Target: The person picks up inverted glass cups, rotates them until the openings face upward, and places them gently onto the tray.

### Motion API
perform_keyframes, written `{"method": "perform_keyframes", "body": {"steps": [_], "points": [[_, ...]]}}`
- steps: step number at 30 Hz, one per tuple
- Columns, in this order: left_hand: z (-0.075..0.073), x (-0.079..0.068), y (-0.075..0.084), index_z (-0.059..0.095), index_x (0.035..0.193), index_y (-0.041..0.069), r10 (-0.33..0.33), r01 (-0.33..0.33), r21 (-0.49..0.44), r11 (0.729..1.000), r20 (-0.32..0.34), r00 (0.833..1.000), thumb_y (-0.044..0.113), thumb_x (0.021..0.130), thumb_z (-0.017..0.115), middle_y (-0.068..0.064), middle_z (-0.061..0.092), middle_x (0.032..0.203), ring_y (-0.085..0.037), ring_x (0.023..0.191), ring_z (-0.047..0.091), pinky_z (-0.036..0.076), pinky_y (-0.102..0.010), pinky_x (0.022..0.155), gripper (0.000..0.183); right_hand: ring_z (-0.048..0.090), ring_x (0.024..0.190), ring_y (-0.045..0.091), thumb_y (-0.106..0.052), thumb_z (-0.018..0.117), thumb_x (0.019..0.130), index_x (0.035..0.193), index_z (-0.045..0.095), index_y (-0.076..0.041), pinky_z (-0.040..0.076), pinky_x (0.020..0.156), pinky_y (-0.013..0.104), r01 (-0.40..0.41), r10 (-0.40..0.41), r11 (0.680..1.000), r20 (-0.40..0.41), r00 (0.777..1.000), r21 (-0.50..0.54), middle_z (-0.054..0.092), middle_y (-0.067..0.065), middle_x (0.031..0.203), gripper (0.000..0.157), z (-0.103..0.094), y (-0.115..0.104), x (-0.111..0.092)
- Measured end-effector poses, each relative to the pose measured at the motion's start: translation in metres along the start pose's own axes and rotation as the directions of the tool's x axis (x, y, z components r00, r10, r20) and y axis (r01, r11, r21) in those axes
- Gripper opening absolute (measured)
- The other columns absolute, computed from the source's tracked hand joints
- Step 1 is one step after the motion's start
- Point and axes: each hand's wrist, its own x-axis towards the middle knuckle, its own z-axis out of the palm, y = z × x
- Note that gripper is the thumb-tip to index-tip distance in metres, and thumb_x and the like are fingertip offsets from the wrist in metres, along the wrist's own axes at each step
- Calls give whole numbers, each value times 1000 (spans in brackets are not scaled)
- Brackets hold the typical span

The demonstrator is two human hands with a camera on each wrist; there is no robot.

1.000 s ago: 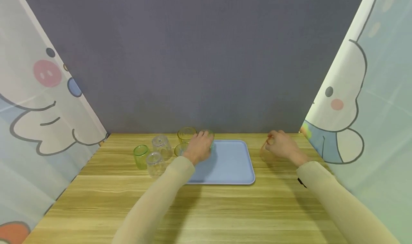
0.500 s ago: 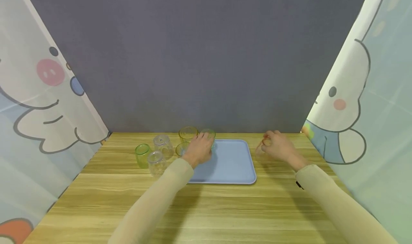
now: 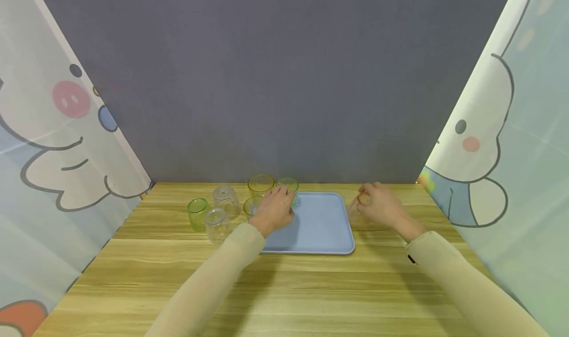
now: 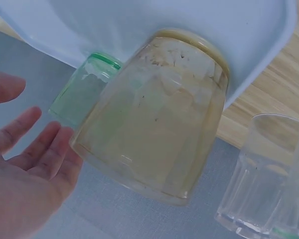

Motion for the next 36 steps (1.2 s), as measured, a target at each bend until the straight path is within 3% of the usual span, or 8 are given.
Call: {"method": "perform_keyframes", "body": {"steps": [3, 9, 18, 29, 36], "points": [[-1, -2, 1, 58, 139, 8, -1, 1, -38, 999, 2, 1000, 19, 98, 62, -11, 57, 122, -30, 113, 55, 46, -52, 101, 43, 62, 98, 42, -19, 70, 88, 118, 64, 5, 51, 85, 58, 6, -6, 1000, -12, 1000, 4, 62, 29, 115, 39, 1, -3, -1], [-4, -8, 3, 62, 128, 5, -4, 8, -168, 986, 22, 1000, 21, 97, 63, -9, 55, 109, -25, 94, 52, 49, -42, 80, 35, 62, 104, 44, -18, 69, 89, 117, 65, 5, 49, 89, 59, 21, -20, 1000, -30, 999, 23, 63, 28, 117, 37, 3, -8, -2], [-3, -17, 3, 63, 131, 6, -26, 34, -318, 948, 28, 999, 23, 97, 61, -9, 58, 125, -29, 114, 56, 49, -45, 95, 37, 61, 109, 43, -20, 69, 89, 121, 64, 6, 49, 92, 58, 22, -18, 997, -49, 999, 78, 64, 25, 118, 42, 5, -13, -3], [-6, -28, 6, 60, 135, 8, -32, 38, -404, 914, 23, 999, 25, 99, 61, -9, 56, 130, -30, 120, 54, 48, -46, 99, 40, 62, 102, 39, -20, 71, 91, 122, 64, 7, 51, 86, 56, 47, -37, 985, -62, 997, 164, 67, 23, 114, 43, 4, -24, -4], [-8, -34, 7, 58, 136, 11, -57, 50, -488, 872, 0, 998, 29, 99, 63, -7, 54, 135, -30, 124, 54, 48, -48, 100, 42, 62, 101, 34, -21, 71, 92, 123, 64, 5, 52, 86, 53, 40, -30, 964, -43, 999, 263, 67, 20, 115, 41, 9, -27, -6]]}}
